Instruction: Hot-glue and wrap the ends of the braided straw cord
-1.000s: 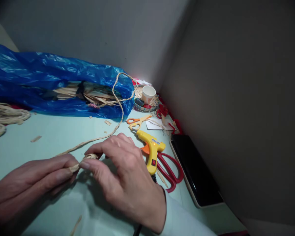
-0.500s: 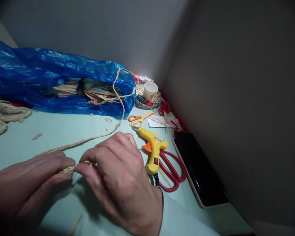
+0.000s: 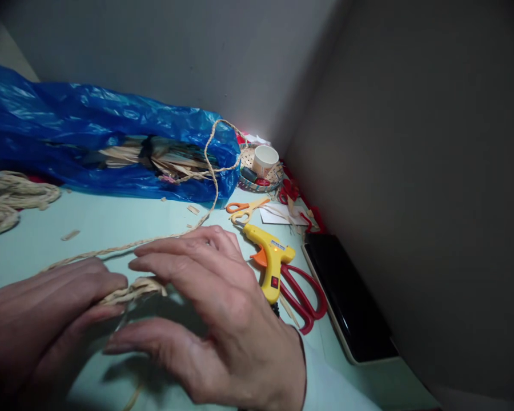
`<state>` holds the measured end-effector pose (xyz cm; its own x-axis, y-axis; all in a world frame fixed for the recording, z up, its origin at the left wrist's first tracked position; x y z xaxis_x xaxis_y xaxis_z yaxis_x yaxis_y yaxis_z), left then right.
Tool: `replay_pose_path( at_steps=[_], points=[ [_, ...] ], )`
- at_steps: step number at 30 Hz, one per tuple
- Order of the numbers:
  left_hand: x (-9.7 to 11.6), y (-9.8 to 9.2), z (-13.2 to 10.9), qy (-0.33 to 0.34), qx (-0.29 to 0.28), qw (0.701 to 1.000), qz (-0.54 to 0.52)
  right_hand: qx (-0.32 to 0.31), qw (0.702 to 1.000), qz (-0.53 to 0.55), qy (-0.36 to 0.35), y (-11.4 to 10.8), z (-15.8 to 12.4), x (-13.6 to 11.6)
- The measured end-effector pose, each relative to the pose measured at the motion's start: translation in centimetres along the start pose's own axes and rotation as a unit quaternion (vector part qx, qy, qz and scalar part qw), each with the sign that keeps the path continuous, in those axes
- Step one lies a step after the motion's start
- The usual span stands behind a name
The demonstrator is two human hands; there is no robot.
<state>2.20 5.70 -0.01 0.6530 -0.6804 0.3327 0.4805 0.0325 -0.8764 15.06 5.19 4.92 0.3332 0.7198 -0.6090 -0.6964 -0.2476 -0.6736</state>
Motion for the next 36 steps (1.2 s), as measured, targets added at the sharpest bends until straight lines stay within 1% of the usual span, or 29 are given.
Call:
replay_pose_path(
  at_steps=[6,11,15,18,22,26,29,31,33,36],
  points=[
    [0.9,0.0,0.3,0.010,-0.002,1.000,0.015,-0.020,0.999,-0.023,0.009,1.0,0.1,-0.2],
    [0.7,0.3,0.5,0.002,-0.014,1.000,0.003,-0.005,0.997,-0.077,-0.001,1.0,-0.1,-0.6],
    [1.0,0.1,0.6,0.020,-0.011,1.000,0.009,0.004,0.994,-0.106,-0.005,1.1,0.0,-0.7],
    [1.3,-0.1,0.6,0.026,-0.009,1.000,0.001,0.021,0.995,-0.093,-0.010,1.2,0.1,-0.9],
    [1.1,-0.2,0.5,0.018,-0.007,1.000,0.005,0.036,0.996,-0.086,-0.012,1.6,0.1,-1.1],
    [1.0,-0.3,0.4,0.054,0.006,0.998,-0.020,0.012,0.996,-0.083,0.000,1.8,0.0,-0.7],
    [0.0,0.1,0.6,0.021,-0.015,0.998,-0.063,-0.011,0.998,-0.059,0.031,1.4,-0.1,0.5],
    [-0.2,0.3,0.6,0.004,-0.022,0.996,-0.089,-0.021,0.997,-0.033,0.060,1.0,-0.2,1.5],
    [0.1,0.3,0.5,0.008,-0.014,0.994,-0.107,-0.027,0.997,-0.008,0.078,1.0,-0.1,2.1],
    [0.3,-0.2,0.3,0.010,0.016,0.994,-0.110,-0.028,0.995,0.056,0.080,1.2,-0.1,2.4]
  ],
)
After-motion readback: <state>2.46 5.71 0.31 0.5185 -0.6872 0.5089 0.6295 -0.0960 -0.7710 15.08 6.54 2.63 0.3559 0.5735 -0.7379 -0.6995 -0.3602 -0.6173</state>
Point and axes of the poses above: each hand's wrist, its own z-axis towards the middle knuckle, its own y-axis out of the palm, x = y × z, the point moved 10 cm from there along z, towards the middle knuckle, and after that the axes turned 15 degrees about -x, right-handed, at the moved point
